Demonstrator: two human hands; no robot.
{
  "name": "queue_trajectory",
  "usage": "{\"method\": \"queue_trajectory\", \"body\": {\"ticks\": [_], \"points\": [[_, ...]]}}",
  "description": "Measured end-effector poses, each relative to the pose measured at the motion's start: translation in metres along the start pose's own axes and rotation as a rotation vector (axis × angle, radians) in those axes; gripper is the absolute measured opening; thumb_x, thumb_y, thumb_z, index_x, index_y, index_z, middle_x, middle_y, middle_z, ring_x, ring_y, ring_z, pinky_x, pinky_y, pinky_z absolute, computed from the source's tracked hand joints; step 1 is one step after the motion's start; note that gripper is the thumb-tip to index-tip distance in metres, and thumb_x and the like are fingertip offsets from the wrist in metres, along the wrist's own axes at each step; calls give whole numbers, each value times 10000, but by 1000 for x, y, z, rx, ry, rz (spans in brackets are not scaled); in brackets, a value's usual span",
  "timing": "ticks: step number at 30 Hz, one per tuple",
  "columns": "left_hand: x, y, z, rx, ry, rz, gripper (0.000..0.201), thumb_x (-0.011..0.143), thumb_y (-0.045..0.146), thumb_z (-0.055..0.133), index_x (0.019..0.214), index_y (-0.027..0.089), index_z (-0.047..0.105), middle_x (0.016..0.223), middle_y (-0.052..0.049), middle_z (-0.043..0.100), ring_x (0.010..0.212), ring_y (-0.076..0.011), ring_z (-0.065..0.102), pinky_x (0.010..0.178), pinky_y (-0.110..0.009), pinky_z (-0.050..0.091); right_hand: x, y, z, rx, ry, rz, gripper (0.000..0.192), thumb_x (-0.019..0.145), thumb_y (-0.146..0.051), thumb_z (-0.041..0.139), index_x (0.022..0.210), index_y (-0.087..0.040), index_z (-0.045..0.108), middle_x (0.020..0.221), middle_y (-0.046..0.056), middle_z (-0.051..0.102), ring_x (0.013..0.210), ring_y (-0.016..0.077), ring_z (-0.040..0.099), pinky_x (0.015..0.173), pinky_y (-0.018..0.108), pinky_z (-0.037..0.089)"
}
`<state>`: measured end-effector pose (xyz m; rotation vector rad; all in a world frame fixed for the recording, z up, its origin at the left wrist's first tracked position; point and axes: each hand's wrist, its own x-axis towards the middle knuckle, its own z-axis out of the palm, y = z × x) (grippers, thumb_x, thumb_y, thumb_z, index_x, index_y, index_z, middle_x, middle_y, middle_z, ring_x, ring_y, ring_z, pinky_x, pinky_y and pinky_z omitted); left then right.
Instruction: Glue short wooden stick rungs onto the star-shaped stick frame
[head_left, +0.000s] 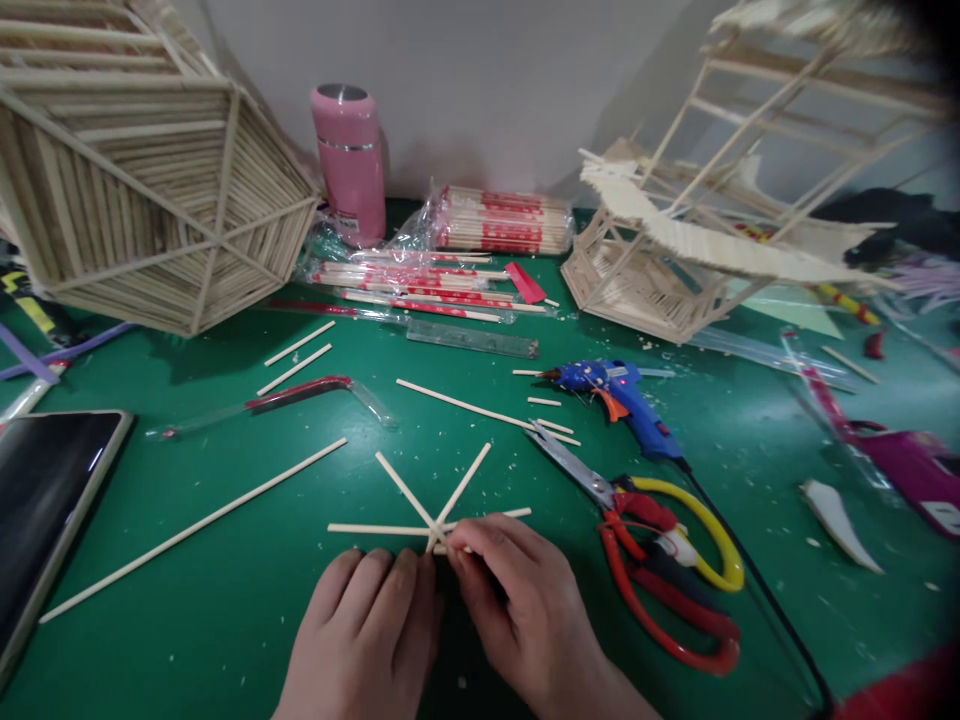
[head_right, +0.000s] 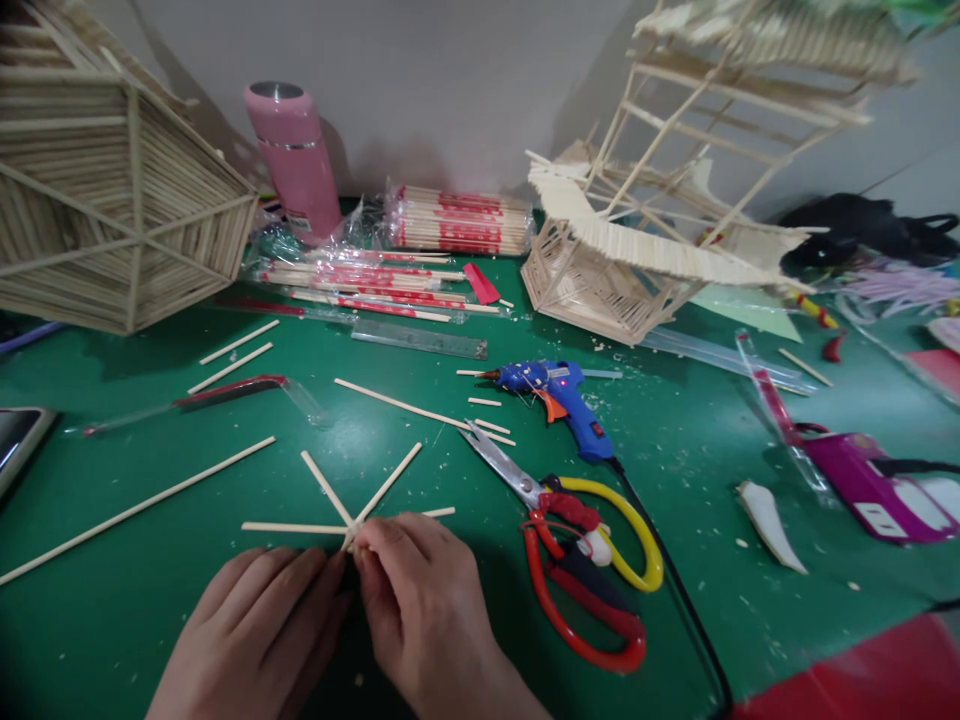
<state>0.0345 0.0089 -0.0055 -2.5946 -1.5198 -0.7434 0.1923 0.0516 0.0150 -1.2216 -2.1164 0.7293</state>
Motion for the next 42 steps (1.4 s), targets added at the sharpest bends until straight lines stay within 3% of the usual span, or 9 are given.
{"method": "queue_trajectory", "body": {"ticks": [17,25,42], "points": [[1,0,-1,-6,2,-4,177,839,107,470,880,139,638,865,-46,652,786,-184,547,737,-340,419,-1,1,1,24,-23,10,152,853,-120,434,874,-200,562,763,27,629,693,147,581,633,260,474],[2,0,0,0,22,-5,170,834,101,485,926,101,629,851,-53,648,773,-187,538,716,-339,410,0,1,-4,137,73,73,110,839,-105,472,825,-200,526,685,-13,578,599,101,534,562,194,429],[0,0,1,-12,6,-16,180,843,102,466,918,109,630,861,-55,644,787,-191,532,736,-345,405,-2,4,2,66,23,25,126,848,-105,470,886,-199,544,766,7,613,686,115,561,632,206,431]]}}
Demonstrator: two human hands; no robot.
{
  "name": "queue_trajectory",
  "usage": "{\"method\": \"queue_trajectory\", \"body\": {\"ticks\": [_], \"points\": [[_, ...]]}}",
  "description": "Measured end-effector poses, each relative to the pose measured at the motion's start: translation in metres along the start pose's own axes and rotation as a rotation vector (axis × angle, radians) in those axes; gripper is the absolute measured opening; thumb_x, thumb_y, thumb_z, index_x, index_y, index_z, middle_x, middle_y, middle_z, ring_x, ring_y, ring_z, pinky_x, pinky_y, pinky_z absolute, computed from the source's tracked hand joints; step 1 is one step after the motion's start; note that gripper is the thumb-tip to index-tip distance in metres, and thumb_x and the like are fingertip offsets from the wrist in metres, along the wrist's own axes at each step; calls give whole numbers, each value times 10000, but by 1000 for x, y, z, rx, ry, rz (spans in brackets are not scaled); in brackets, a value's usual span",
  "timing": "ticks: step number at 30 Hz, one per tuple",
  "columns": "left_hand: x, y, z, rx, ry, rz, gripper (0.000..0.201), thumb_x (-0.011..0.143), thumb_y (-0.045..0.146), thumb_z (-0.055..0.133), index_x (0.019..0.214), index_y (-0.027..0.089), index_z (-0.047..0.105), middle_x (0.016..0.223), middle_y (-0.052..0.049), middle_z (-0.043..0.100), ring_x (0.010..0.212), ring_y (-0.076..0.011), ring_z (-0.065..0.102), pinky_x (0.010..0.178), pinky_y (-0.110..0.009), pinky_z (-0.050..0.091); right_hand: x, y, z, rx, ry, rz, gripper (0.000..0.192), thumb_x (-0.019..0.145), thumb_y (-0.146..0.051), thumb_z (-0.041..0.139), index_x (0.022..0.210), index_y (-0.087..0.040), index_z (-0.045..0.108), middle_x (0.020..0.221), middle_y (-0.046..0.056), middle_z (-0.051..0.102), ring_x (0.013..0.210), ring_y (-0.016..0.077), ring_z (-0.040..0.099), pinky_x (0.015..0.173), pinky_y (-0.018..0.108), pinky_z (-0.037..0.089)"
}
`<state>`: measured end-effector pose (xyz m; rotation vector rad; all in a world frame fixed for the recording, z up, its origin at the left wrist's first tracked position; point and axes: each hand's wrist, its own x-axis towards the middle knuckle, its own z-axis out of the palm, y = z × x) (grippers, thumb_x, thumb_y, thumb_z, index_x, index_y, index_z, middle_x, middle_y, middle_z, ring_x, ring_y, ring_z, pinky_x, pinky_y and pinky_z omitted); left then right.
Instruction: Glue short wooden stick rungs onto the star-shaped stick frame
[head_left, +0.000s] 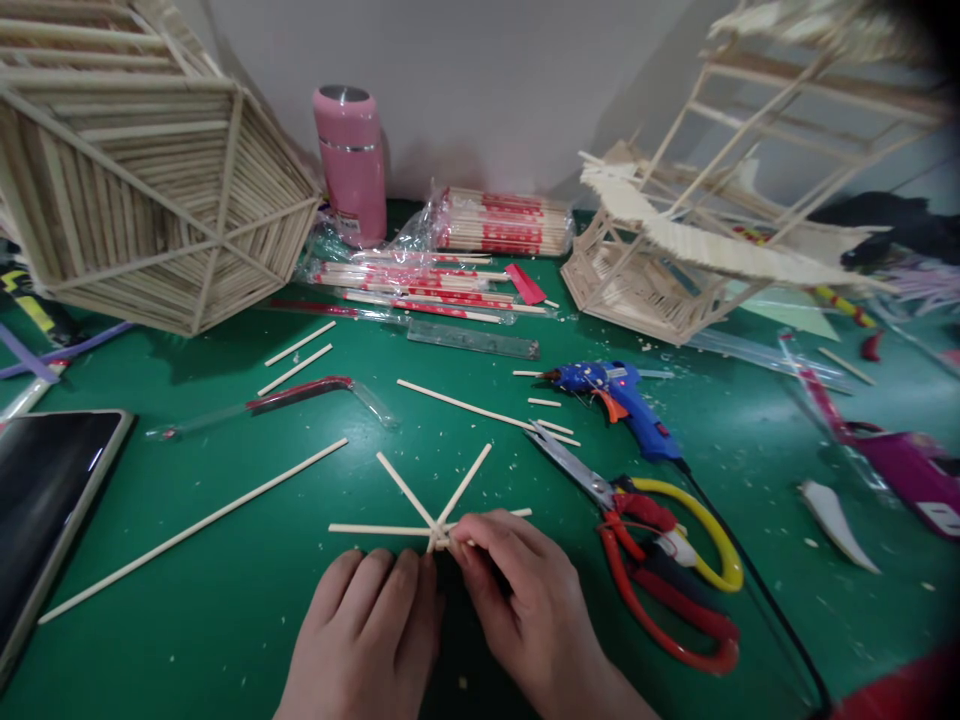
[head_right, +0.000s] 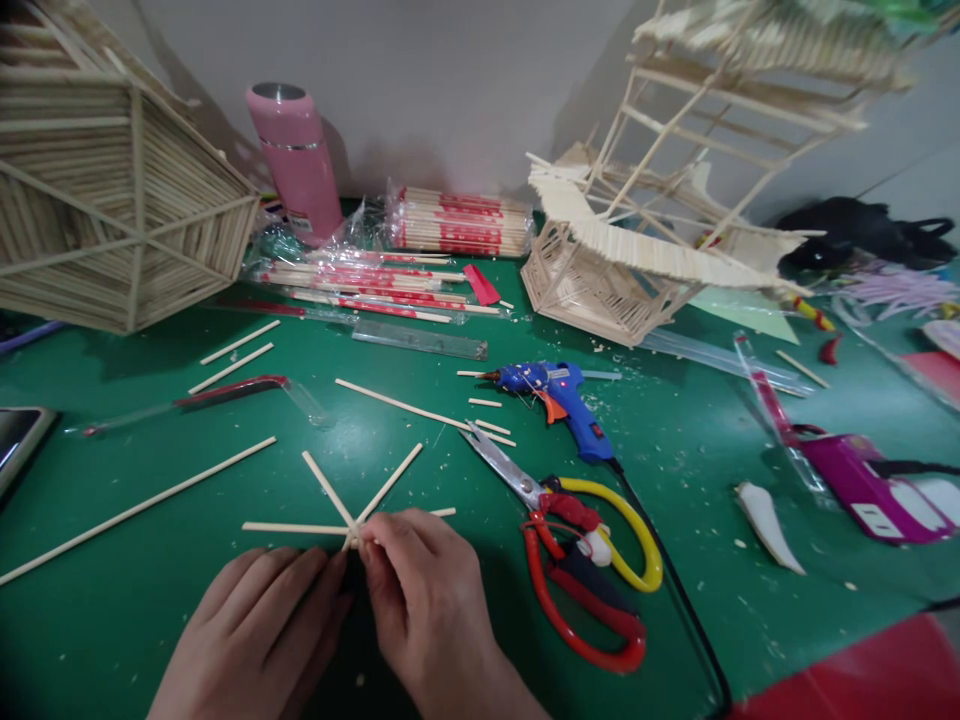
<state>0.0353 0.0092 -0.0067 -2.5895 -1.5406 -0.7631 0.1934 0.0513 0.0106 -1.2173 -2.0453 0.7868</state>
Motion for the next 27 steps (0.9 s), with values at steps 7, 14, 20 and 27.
{"method": "queue_trajectory", "body": {"ticks": [7,14,20,27], "points": [[-1,0,0,-4,13,9,186,849,110,465,935,125,630,876,-50,642,791,-189,530,737,-342,403,2,-2,-2,2,-26,8,131,856,-105,453,857,-186,555,744,11,602,672,117,546,623,212,421],[1,-1,-1,2,-4,25,198,857,115,444,897,124,638,854,-49,637,764,-176,527,710,-332,402,5,0,-3,-8,-48,14,136,867,-116,442,868,-184,559,757,17,606,685,123,547,641,221,424],[3,0,-1,12,2,11,199,858,118,443,891,123,639,849,-48,640,759,-176,524,707,-335,402,5,-1,-3,-16,-49,-4,138,872,-121,440,877,-181,564,763,21,612,692,123,556,648,219,425],[3,-1,0,22,4,19,205,859,119,437,878,129,641,842,-47,642,756,-176,534,703,-334,406,6,-1,-4,-66,-37,-14,158,879,-147,428,862,-175,582,741,24,622,673,130,568,630,222,440]]}}
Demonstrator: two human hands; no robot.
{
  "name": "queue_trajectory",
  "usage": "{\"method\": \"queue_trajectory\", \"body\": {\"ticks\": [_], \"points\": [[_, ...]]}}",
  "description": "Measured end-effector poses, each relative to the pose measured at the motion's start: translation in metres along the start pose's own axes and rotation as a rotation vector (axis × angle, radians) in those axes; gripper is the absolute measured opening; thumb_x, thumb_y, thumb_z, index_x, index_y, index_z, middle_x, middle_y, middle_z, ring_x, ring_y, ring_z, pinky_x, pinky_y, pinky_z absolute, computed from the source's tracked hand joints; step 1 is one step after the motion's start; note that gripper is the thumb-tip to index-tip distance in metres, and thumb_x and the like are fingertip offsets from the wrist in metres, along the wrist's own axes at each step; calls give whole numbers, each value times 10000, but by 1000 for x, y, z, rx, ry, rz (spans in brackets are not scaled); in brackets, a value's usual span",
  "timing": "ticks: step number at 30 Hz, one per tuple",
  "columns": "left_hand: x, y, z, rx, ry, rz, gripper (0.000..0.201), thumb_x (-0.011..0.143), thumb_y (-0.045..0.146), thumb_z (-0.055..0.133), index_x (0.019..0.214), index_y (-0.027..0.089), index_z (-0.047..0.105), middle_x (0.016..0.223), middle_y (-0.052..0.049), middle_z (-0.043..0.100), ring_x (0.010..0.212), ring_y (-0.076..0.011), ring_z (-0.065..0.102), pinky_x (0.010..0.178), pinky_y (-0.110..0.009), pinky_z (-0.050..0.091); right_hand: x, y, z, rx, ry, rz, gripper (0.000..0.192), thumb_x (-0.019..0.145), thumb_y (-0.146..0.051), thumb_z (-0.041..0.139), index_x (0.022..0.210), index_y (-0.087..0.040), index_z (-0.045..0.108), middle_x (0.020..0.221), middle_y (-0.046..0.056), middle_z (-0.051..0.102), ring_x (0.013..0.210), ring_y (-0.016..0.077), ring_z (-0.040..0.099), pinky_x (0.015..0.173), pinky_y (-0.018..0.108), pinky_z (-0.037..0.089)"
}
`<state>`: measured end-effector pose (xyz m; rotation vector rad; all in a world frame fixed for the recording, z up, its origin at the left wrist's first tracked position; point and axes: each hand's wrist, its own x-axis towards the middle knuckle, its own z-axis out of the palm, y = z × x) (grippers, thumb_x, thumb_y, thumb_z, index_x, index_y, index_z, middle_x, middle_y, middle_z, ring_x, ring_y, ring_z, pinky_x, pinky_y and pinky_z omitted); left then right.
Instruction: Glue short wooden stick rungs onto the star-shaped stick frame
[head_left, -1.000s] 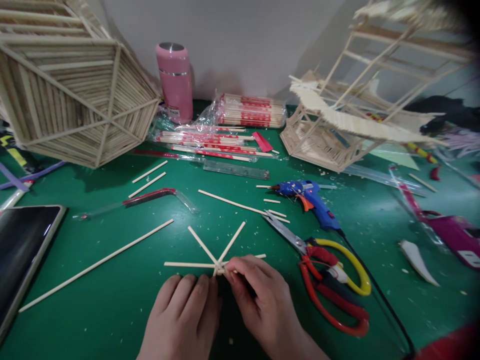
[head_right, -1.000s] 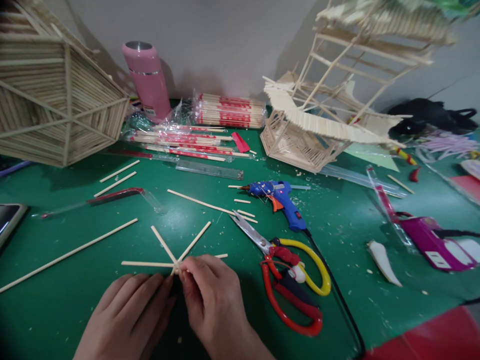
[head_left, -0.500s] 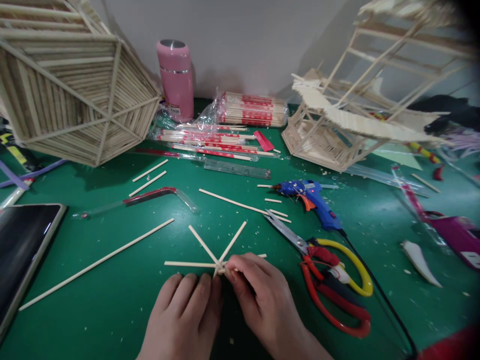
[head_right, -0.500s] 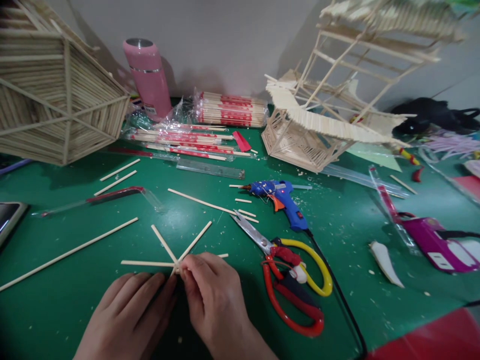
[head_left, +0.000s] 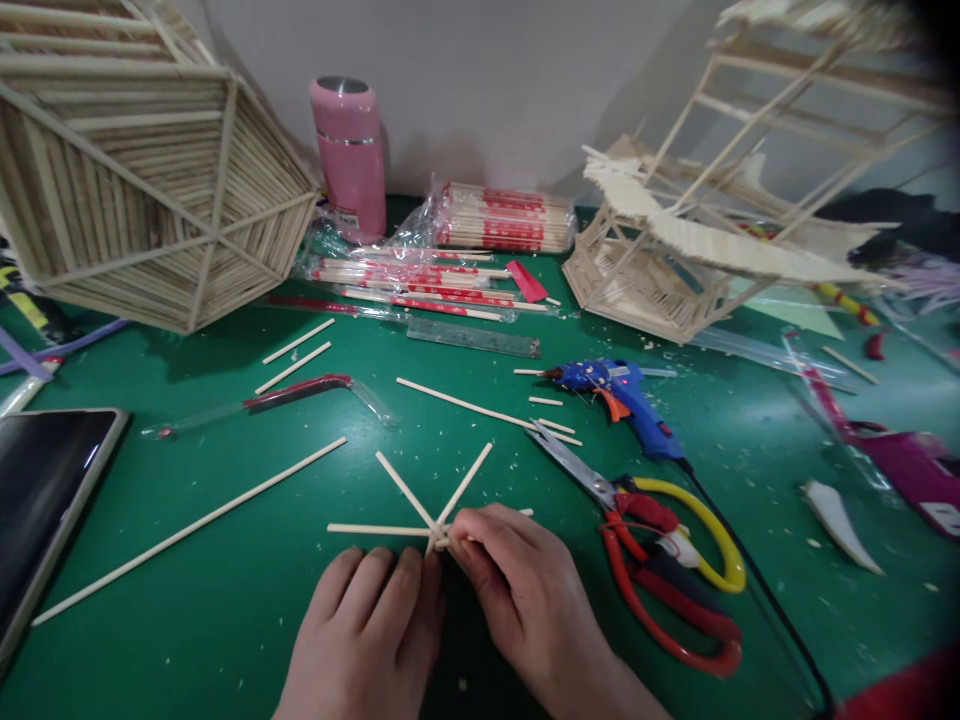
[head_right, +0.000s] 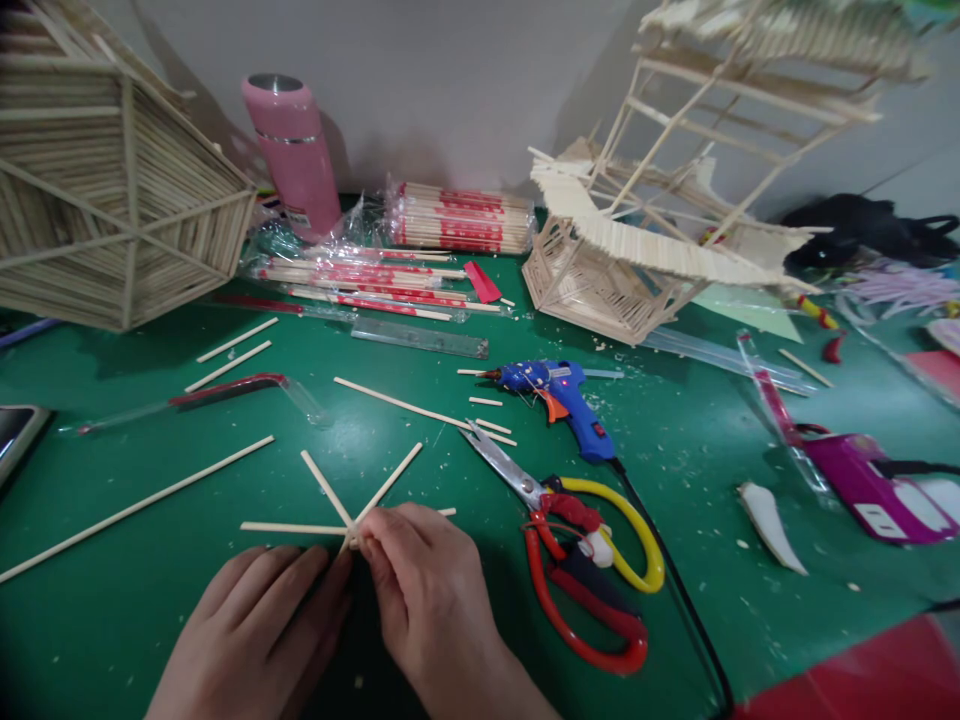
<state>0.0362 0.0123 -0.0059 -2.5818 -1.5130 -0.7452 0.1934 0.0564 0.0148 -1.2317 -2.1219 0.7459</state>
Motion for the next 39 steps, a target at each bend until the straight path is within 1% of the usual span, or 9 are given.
{"method": "queue_trajectory", "body": {"ticks": [5,9,14,16,21,29,33,36,39], "points": [[0,0,0,17,5,-8,187,847,116,458,870,141,643,823,-35,648,724,-161,536,686,-324,415,2,-1,-2,-31,-7,-7,183,890,-168,406,842,-186,582,726,17,631,659,130,582,616,221,447],[1,0,-1,4,-3,-3,186,844,113,462,887,125,643,836,-42,651,743,-167,541,695,-326,417,3,-1,-3,-49,-19,-1,197,896,-177,395,829,-194,579,728,20,641,657,132,592,608,225,452],[2,0,-2,2,-6,-3,188,843,111,462,890,130,643,835,-38,652,738,-164,538,681,-321,418,3,-1,-3,-41,-16,-9,191,896,-172,395,855,-194,580,751,25,647,680,135,601,622,228,455],[2,0,-1,10,4,-5,189,842,107,462,900,129,641,836,-36,652,732,-163,533,681,-322,416,3,-1,-4,-37,-27,-2,187,897,-169,399,858,-190,580,755,26,644,680,135,595,623,230,451],[1,0,-1,0,-20,5,190,846,109,459,907,112,639,841,-45,645,742,-171,523,699,-330,405,4,0,-4,-22,-64,18,185,898,-175,401,850,-186,579,736,23,631,659,133,572,608,232,441],[2,1,-2,16,-1,13,192,846,106,453,912,120,634,837,-41,646,748,-179,534,686,-334,407,2,1,-3,-30,-42,12,179,895,-180,405,845,-198,576,736,16,632,663,132,579,617,230,434],[2,1,-2,5,-1,6,187,843,112,466,929,121,631,853,-40,651,759,-184,541,703,-341,409,0,1,-3,45,-56,44,145,884,-165,420,852,-204,556,737,2,611,663,122,561,616,222,422],[2,1,-1,22,5,-2,184,836,106,475,938,127,628,844,-36,652,757,-185,544,704,-340,408,0,1,-3,88,-15,76,141,888,-170,413,822,-205,533,692,-11,577,622,113,536,579,211,409],[2,1,-1,45,21,5,187,835,104,473,941,129,624,835,-41,648,755,-189,544,707,-343,406,-1,2,-3,90,24,75,132,887,-166,410,818,-198,518,679,-9,555,607,115,519,562,212,400]]}}
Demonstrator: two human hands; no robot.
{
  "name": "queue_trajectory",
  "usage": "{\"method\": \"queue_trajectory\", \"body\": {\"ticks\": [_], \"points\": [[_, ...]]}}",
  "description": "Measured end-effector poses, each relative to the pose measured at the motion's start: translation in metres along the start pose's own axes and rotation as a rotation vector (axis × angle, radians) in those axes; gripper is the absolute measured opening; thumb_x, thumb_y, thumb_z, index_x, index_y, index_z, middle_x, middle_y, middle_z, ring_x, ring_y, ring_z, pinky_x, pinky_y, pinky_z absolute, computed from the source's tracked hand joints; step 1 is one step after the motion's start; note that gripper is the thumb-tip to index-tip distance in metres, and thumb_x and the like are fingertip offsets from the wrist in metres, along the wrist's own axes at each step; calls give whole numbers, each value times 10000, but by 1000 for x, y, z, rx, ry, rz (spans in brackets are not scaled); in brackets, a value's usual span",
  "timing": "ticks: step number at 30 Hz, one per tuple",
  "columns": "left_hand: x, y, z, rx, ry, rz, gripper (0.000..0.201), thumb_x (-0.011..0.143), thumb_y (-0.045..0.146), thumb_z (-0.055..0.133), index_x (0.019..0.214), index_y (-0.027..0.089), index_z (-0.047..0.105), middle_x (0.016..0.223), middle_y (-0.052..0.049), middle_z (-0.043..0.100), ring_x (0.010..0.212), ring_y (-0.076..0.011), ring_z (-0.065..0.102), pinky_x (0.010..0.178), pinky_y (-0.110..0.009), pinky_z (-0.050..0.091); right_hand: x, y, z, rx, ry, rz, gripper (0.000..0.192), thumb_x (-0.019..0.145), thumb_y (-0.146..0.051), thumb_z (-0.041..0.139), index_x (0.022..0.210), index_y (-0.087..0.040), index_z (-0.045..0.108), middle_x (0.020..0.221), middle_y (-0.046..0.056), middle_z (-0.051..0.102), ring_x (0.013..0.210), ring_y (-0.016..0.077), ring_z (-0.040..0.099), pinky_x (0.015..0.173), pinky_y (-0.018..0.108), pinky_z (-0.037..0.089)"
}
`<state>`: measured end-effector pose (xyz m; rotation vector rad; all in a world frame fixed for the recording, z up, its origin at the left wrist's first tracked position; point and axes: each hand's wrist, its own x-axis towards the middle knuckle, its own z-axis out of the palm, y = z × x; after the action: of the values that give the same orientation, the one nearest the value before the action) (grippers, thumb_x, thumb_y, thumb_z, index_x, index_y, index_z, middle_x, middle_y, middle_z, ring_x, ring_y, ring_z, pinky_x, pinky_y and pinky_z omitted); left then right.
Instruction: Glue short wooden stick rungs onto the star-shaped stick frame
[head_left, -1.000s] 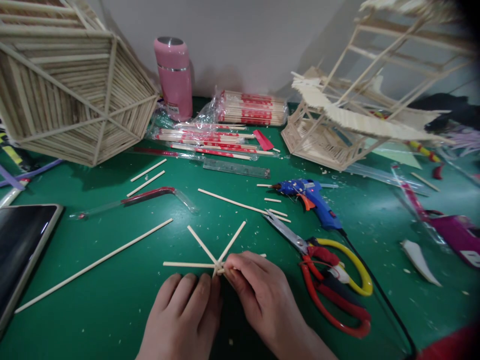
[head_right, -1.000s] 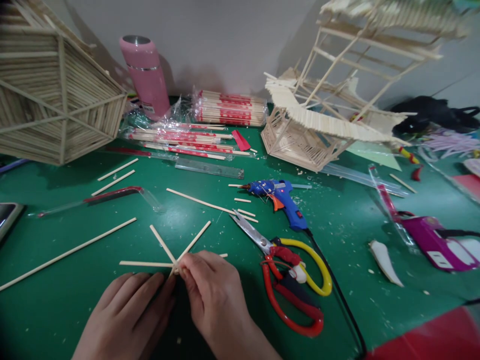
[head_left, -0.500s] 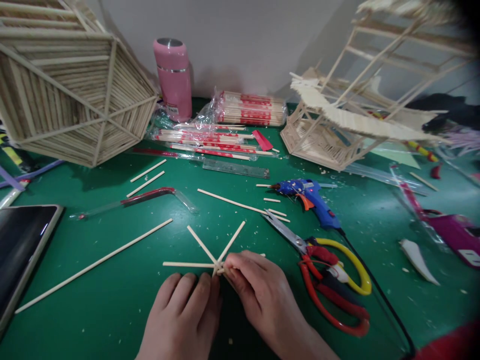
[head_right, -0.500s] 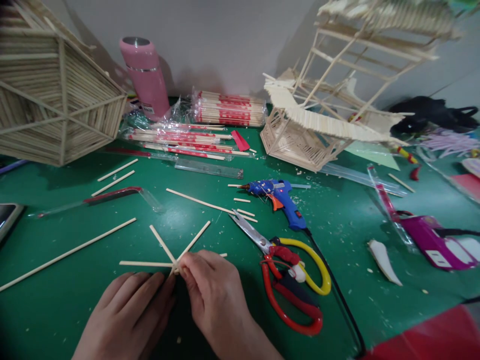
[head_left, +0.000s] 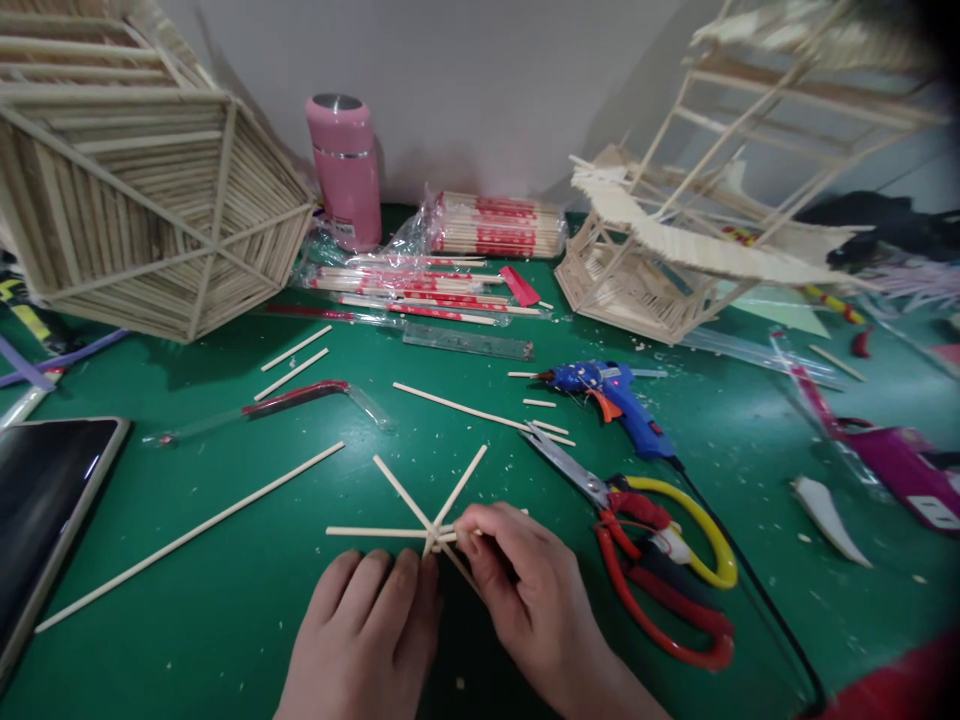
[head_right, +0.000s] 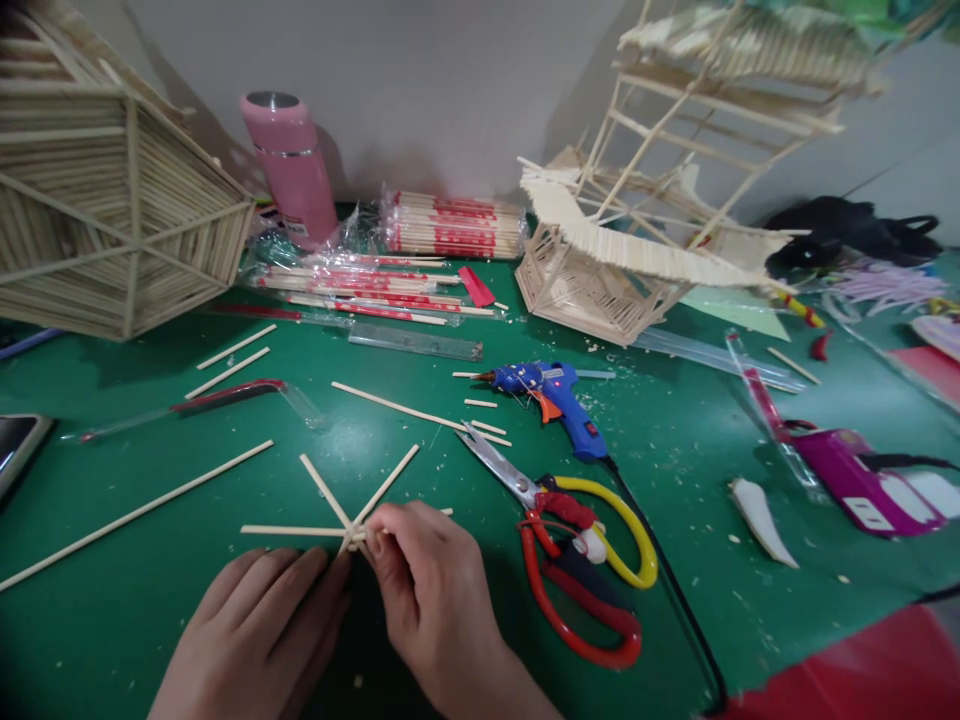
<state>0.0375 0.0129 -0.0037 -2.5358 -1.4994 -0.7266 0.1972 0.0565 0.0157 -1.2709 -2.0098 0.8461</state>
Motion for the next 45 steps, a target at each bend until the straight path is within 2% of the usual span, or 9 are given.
{"method": "queue_trajectory", "body": {"ticks": [13,22,34,45], "points": [[-2,-3,-2,-13,-65,18,248,827,118,458,1031,123,599,886,-41,653,788,-191,545,719,-335,403,-3,-1,0,-75,-57,-67,132,849,-119,408,808,-199,505,678,2,557,610,123,516,571,227,416],[-1,-3,-2,-25,-82,18,245,809,101,467,1003,122,615,892,-38,648,772,-182,522,704,-326,393,-3,-1,2,-83,-26,-99,130,843,-102,430,833,-193,523,703,18,587,628,129,539,573,232,445],[0,-3,-1,-47,-102,-1,248,820,110,453,1007,128,616,907,-38,644,795,-192,516,717,-337,384,-7,1,3,-71,-16,-98,132,839,-90,459,862,-198,533,777,19,622,702,133,578,650,244,474],[-1,-3,-2,-59,-104,3,254,831,115,420,993,140,614,908,-35,647,807,-194,516,730,-342,379,-9,3,6,-49,14,-139,140,822,-64,477,862,-196,499,755,16,606,689,129,575,627,239,470]]}}
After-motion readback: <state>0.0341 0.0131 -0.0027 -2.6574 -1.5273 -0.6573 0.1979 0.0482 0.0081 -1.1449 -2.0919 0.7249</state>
